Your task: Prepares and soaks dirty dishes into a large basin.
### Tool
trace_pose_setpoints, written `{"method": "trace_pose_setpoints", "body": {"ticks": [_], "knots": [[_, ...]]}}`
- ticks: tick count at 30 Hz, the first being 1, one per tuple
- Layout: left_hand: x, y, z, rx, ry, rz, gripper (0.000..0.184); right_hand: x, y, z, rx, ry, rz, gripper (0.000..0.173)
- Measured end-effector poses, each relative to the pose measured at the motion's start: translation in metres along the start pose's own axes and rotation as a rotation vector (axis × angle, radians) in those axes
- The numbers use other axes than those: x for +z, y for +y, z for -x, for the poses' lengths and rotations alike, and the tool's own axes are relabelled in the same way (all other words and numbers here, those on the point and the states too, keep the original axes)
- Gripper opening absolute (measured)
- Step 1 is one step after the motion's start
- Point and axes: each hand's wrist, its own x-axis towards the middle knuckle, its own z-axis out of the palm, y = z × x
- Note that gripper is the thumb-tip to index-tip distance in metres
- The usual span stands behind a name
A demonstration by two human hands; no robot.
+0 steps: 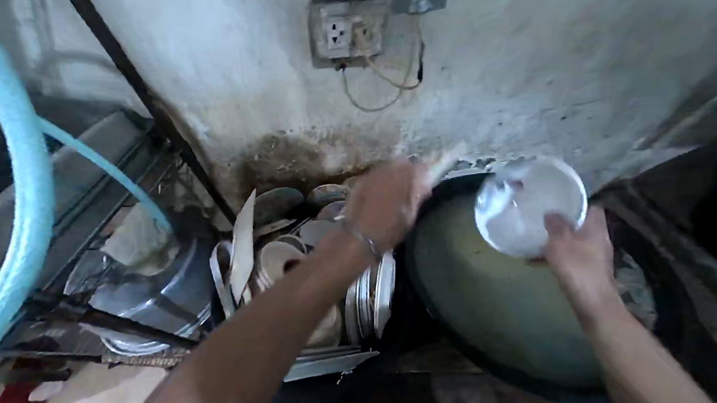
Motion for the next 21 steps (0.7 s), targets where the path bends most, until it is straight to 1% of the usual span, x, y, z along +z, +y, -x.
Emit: {"method": "trace_pose_setpoints", "body": {"ticks": [1,2,3,4,5,8,10,13,14,16,17,18,19,21], "knots": [[0.031,0.006,0.007,0.167,0.034,-0.024,0.020,-0.010,0.041,0.000,0.112,0.017,-0.026,0.054],[0.062,0.011,0.013,0.299,0.015,-0.049,0.017,-0.020,0.078,0.002,0.201,0.054,-0.029,0.055],[0.092,0.014,0.018,0.382,-0.041,-0.070,0.017,-0.031,0.107,0.006,0.268,0.091,-0.013,0.056],[0.119,0.017,0.022,0.429,-0.129,-0.089,0.019,-0.041,0.128,0.013,0.326,0.126,0.009,0.058],[0.147,0.018,0.025,0.460,-0.201,-0.105,0.020,-0.049,0.144,0.021,0.380,0.154,0.022,0.060],[0.210,0.031,0.025,0.460,-0.487,-0.148,0.028,-0.061,0.177,0.036,0.473,0.213,0.019,0.056],[0.246,0.037,0.028,0.447,-0.534,-0.164,0.033,-0.063,0.188,0.043,0.489,0.212,0.000,0.054],[0.277,0.050,0.024,0.320,-0.740,-0.207,0.041,-0.059,0.201,0.046,0.461,0.201,0.028,0.051],[0.286,0.053,0.019,0.238,-0.820,-0.184,0.044,-0.057,0.205,0.047,0.448,0.197,0.041,0.051],[0.299,0.059,0.003,0.054,-0.947,-0.090,0.043,-0.053,0.215,0.047,0.433,0.198,0.048,0.049],[0.304,0.062,-0.007,-0.023,-0.970,-0.045,0.052,-0.051,0.218,0.048,0.432,0.204,0.041,0.049],[0.308,0.064,-0.015,-0.088,-0.945,-0.003,0.062,-0.050,0.222,0.049,0.425,0.210,0.039,0.049],[0.315,0.064,-0.023,-0.139,-0.884,0.026,0.071,-0.049,0.223,0.050,0.412,0.214,0.042,0.049],[0.338,0.057,-0.033,-0.194,-0.729,-0.022,0.083,-0.047,0.224,0.050,0.383,0.223,0.037,0.048]]}}
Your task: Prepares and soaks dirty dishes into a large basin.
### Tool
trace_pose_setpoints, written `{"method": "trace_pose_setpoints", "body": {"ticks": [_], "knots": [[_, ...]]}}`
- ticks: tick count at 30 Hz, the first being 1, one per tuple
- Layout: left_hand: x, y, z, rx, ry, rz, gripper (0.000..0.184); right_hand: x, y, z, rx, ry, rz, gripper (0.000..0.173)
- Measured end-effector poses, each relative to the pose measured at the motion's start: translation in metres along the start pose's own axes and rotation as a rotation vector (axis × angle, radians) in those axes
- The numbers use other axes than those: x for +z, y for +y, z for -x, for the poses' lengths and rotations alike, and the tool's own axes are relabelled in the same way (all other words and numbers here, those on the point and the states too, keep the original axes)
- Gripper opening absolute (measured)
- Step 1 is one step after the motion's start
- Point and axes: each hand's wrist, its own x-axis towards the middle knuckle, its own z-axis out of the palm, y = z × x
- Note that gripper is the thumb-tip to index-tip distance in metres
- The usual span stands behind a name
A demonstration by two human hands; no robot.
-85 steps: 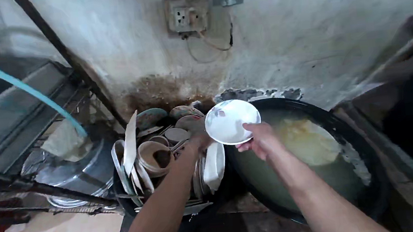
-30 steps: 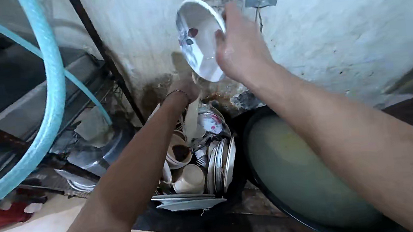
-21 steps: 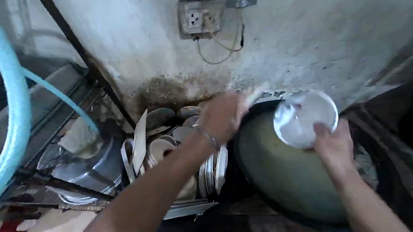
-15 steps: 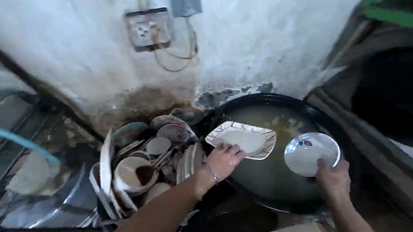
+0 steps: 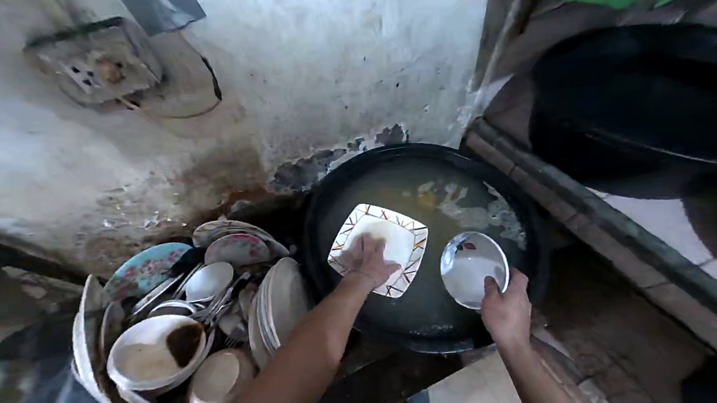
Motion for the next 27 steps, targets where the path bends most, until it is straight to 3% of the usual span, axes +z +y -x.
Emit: {"method": "trace_pose_setpoints", "body": {"ticks": [3,6,8,11,14,17,20,23,25,27], "knots": [[0.023,0.002,-0.022,-0.127,0.202,-0.029,0.091,0.001,0.002,0.000,-0.024,0.006,-0.009,0.047],[0.049,0.005,-0.035,-0.047,0.262,-0.062,0.067,0.000,0.003,-0.002,-0.010,0.013,-0.008,0.048],[0.054,0.005,-0.038,0.012,0.241,-0.100,0.056,0.000,0.004,-0.003,-0.009,0.005,0.000,0.049],[0.052,0.008,-0.036,0.186,0.193,-0.121,0.056,0.002,0.005,-0.007,-0.022,-0.017,0.014,0.048],[0.056,0.010,-0.034,0.067,0.212,-0.095,0.050,0.006,0.006,-0.012,0.012,-0.031,-0.022,0.050],[0.053,0.016,-0.029,0.191,0.149,0.007,0.039,0.009,0.008,-0.019,0.070,-0.054,-0.094,0.056],[0.024,0.022,-0.006,0.219,0.130,0.273,0.031,0.018,0.009,-0.029,0.071,-0.122,-0.195,0.068],[-0.021,0.017,0.038,0.172,0.267,0.406,0.028,0.024,0.012,-0.036,0.080,-0.237,-0.342,0.084],[-0.056,-0.006,0.085,0.121,0.417,0.353,0.027,0.026,0.010,-0.034,0.122,-0.283,-0.345,0.078],[-0.089,-0.047,0.132,-0.003,0.545,0.239,0.027,0.023,0.003,-0.028,0.206,-0.344,-0.280,0.058]]}}
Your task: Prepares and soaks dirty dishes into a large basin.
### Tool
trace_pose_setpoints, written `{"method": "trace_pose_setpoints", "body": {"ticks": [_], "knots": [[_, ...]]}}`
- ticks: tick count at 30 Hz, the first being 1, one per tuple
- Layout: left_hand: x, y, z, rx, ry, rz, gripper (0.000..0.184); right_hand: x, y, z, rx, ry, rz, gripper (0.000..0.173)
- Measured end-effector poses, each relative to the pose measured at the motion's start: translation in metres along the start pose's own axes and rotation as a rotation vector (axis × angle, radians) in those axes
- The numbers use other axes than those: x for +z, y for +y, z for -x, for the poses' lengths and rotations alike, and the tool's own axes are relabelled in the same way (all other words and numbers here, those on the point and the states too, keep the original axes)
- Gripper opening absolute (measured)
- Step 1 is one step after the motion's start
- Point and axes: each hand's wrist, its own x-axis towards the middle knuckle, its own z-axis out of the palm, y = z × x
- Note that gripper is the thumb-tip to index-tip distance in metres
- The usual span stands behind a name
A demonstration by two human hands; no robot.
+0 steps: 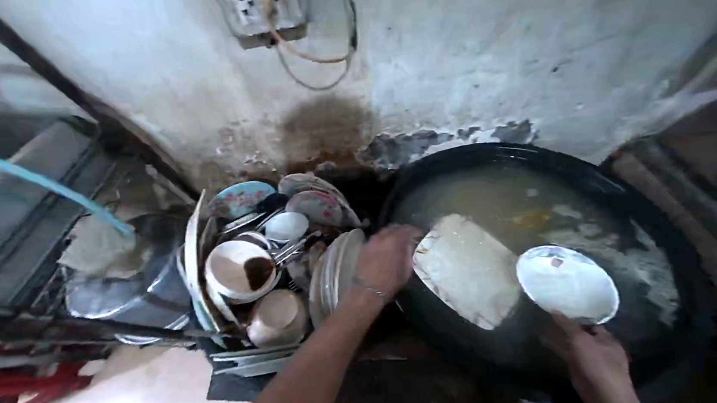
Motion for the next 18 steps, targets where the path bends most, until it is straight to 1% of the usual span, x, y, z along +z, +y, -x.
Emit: {"method": "trace_pose_setpoints", "body": {"ticks": [2,3,4,6,7,8,9,10,12,13,14,16,18], "knots": [[-0.055,-0.043,0.017,-0.177,0.032,-0.157,0.029,0.003,-0.009,0.014,0.058,-0.080,0.081,0.048],[-0.082,-0.063,0.026,-0.261,0.016,-0.235,0.032,0.008,-0.016,0.023,0.036,-0.104,0.118,0.044],[-0.108,-0.079,0.035,-0.330,-0.031,-0.327,0.039,0.018,-0.025,0.033,-0.013,-0.130,0.131,0.040],[-0.151,-0.100,0.053,-0.419,-0.248,-0.498,0.055,0.045,-0.043,0.053,-0.125,-0.232,0.062,0.032],[-0.164,-0.107,0.060,-0.438,-0.349,-0.540,0.057,0.063,-0.051,0.063,-0.168,-0.310,0.005,0.030],[-0.171,-0.113,0.064,-0.441,-0.424,-0.551,0.053,0.083,-0.056,0.070,-0.186,-0.400,-0.036,0.029],[-0.174,-0.123,0.064,-0.416,-0.458,-0.544,0.046,0.104,-0.058,0.074,-0.180,-0.487,-0.058,0.030],[-0.172,-0.137,0.061,-0.366,-0.448,-0.523,0.039,0.124,-0.055,0.074,-0.158,-0.559,-0.050,0.032],[-0.159,-0.161,0.045,-0.291,-0.370,-0.446,0.031,0.161,-0.043,0.067,-0.110,-0.612,0.030,0.036],[-0.150,-0.167,0.034,-0.293,-0.343,-0.419,0.030,0.176,-0.038,0.061,-0.108,-0.593,0.070,0.037],[-0.142,-0.169,0.021,-0.318,-0.351,-0.409,0.031,0.188,-0.035,0.057,-0.110,-0.558,0.101,0.039],[-0.122,-0.166,-0.001,-0.381,-0.434,-0.435,0.035,0.201,-0.032,0.054,-0.068,-0.440,0.128,0.044],[-0.105,-0.162,-0.015,-0.439,-0.528,-0.453,0.038,0.208,-0.031,0.049,-0.003,-0.274,0.126,0.042]]}}
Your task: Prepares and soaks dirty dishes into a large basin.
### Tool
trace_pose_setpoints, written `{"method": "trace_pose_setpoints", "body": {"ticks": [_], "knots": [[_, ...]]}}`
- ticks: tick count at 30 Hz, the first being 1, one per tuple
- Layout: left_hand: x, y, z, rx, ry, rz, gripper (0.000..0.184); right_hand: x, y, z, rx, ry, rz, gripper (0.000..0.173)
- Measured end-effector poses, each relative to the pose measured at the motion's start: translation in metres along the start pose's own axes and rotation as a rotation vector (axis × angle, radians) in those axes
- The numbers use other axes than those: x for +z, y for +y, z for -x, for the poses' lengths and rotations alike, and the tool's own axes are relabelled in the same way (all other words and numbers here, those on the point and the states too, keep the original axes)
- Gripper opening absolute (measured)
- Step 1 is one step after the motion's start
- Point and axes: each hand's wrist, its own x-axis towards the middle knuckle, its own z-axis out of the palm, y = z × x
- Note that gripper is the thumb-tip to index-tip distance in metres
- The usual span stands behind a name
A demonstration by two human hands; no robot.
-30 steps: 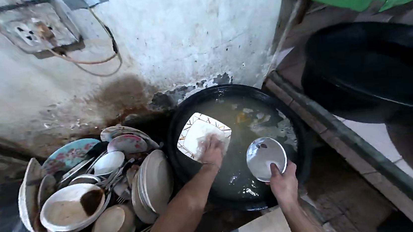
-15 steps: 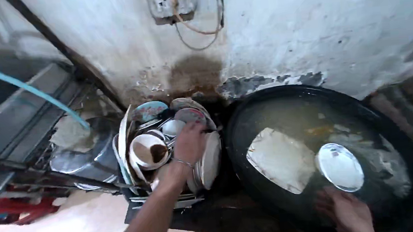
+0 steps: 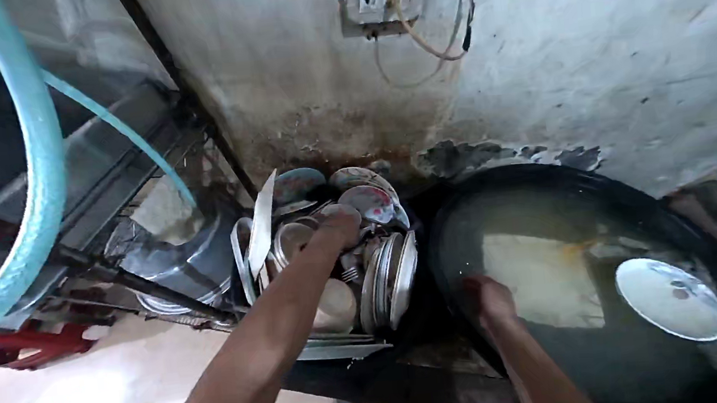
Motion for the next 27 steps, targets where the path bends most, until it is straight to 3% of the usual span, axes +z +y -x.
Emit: {"method": "trace_pose_setpoints", "body": {"ticks": [3,5,8,11,14,15,17,20,22,24,27], "knots": [[0.002,0.004,-0.013,0.004,-0.079,0.050,0.060,0.002,-0.003,-0.011,0.092,0.096,-0.150,0.038],[0.003,0.001,-0.014,0.027,-0.047,0.065,0.049,0.001,-0.024,-0.006,0.106,-0.069,-0.328,0.037],[-0.001,0.000,-0.011,-0.023,0.069,0.114,0.032,0.025,-0.088,0.027,0.020,-0.370,-0.417,0.039],[-0.008,0.009,-0.001,-0.058,0.174,0.218,0.037,0.070,-0.154,0.074,-0.118,-0.600,-0.322,0.039],[-0.027,0.017,0.005,-0.064,0.312,0.412,0.036,0.115,-0.191,0.093,-0.360,-0.570,0.029,0.033],[-0.034,0.018,0.008,-0.056,0.331,0.471,0.034,0.124,-0.192,0.092,-0.441,-0.518,0.144,0.036],[-0.045,0.021,0.015,-0.033,0.349,0.727,0.038,0.131,-0.182,0.085,-0.505,-0.475,0.188,0.057],[-0.034,0.046,0.021,0.093,0.364,0.970,0.037,0.118,-0.156,0.069,-0.350,-0.441,-0.114,0.076],[-0.013,0.078,0.027,0.196,0.387,0.953,0.035,0.100,-0.141,0.055,-0.303,-0.376,-0.299,0.076],[0.004,0.114,0.036,0.339,0.394,0.907,0.031,0.080,-0.129,0.042,-0.328,-0.316,-0.439,0.066],[0.017,0.147,0.038,0.619,0.223,0.832,0.026,0.043,-0.110,0.034,-0.284,-0.200,-0.580,0.044]]}}
